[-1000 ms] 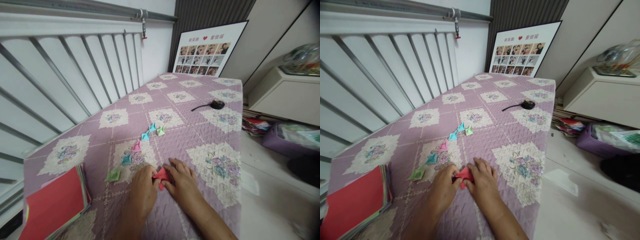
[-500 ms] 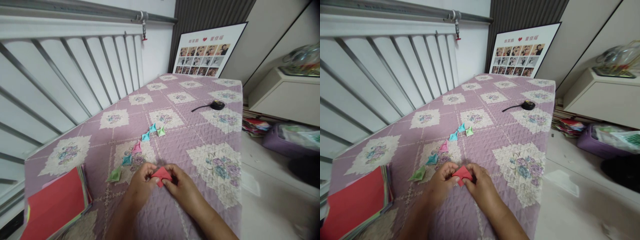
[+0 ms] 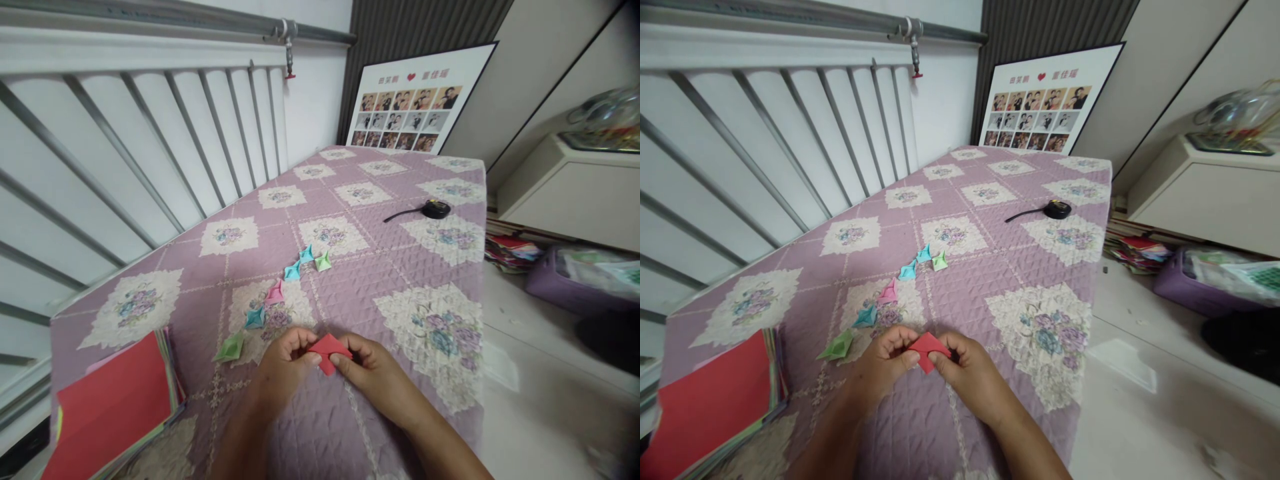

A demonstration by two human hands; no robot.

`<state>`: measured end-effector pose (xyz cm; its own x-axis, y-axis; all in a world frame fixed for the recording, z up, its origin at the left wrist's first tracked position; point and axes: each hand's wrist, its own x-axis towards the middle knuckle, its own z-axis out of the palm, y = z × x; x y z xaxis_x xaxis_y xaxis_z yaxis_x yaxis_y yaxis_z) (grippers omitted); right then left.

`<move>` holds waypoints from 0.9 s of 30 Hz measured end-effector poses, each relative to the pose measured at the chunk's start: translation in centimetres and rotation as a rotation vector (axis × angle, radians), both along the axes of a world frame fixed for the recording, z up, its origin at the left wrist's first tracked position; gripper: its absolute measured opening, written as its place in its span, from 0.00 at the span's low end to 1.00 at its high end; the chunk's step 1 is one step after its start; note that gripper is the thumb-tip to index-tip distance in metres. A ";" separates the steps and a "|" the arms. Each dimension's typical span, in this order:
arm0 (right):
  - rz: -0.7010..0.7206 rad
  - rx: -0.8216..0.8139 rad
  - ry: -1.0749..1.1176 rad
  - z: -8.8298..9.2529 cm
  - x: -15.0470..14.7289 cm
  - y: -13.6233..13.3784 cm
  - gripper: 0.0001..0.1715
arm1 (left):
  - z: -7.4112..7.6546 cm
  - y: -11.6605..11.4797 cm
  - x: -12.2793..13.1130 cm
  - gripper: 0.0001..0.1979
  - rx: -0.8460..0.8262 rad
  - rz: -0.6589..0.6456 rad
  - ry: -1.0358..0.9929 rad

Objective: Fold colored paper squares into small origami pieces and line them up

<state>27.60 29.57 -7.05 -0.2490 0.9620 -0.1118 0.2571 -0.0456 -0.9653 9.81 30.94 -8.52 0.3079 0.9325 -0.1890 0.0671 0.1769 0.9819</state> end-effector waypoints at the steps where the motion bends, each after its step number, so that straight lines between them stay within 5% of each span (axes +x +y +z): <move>1: -0.002 0.002 -0.009 0.1 0.0 0.0 0.15 | 0.0 0.0 0.0 0.06 0.012 0.003 0.040; 6: -0.033 0.004 -0.030 0.6 0.0 -0.1 0.14 | 0.1 0.0 -0.2 0.06 0.028 0.051 0.212; 15: -0.038 0.016 -0.031 0.7 -0.1 0.0 0.14 | 0.2 -0.1 -0.2 0.06 0.058 0.028 0.193; 27: -0.019 0.185 -0.156 -0.2 -0.1 -0.2 0.08 | 0.7 -0.4 0.6 0.03 0.276 0.028 0.376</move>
<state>27.47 29.40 -7.28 -0.2247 0.9739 0.0312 0.4049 0.1224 -0.9061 10.46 30.52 -7.81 0.2395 0.9705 -0.0267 0.4266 -0.0805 0.9009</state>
